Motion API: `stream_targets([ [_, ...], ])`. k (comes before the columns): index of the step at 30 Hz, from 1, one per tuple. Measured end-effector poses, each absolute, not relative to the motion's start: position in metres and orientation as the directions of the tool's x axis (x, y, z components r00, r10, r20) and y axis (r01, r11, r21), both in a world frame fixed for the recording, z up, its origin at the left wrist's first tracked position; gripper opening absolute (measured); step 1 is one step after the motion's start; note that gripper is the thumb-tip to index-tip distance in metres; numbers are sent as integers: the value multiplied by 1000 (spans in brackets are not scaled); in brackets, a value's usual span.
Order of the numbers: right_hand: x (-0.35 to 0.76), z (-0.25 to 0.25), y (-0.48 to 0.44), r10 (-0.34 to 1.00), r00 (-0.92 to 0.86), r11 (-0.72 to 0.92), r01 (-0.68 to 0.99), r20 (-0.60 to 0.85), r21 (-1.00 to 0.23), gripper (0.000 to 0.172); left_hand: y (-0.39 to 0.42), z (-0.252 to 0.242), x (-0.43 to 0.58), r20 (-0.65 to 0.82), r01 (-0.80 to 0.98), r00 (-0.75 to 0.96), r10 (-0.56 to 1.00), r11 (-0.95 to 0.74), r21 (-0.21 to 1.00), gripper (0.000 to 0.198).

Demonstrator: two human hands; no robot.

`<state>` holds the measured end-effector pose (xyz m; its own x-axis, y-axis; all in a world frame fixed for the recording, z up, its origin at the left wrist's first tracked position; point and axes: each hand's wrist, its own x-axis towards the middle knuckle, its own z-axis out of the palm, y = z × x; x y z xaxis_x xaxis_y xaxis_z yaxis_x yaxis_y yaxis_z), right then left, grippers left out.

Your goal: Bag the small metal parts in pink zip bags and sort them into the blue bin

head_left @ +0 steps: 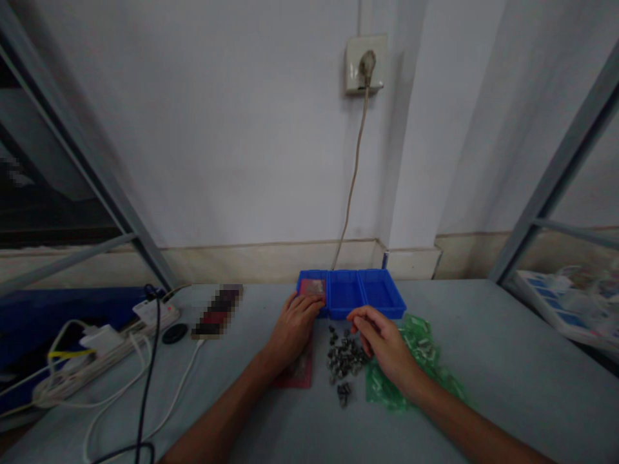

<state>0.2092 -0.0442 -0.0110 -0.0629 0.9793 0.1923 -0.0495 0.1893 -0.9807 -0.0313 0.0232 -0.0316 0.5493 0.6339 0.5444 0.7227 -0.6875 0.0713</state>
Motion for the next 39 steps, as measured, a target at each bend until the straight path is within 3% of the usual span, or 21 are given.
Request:
stream_targets([
  [12, 210, -9, -45, 978, -70, 194, -37, 196, -980, 39, 17, -28, -29, 544, 716, 554, 630, -694, 74, 44],
  [24, 210, -9, -44, 979, -43, 196, -44, 198, -980, 42, 0, -12, -20, 680, 663, 491, 544, -740, 114, 24],
  [31, 209, -10, -44, 980, -49, 188, -46, 191, -981, 42, -2, -17, -20, 399, 622, 694, 598, -778, 84, 26],
  [39, 209, -11, -43, 981, -59, 184, -35, 186, -982, 44, 0, -16, -20, 346, 720, 650, 676, -694, 4, 25],
])
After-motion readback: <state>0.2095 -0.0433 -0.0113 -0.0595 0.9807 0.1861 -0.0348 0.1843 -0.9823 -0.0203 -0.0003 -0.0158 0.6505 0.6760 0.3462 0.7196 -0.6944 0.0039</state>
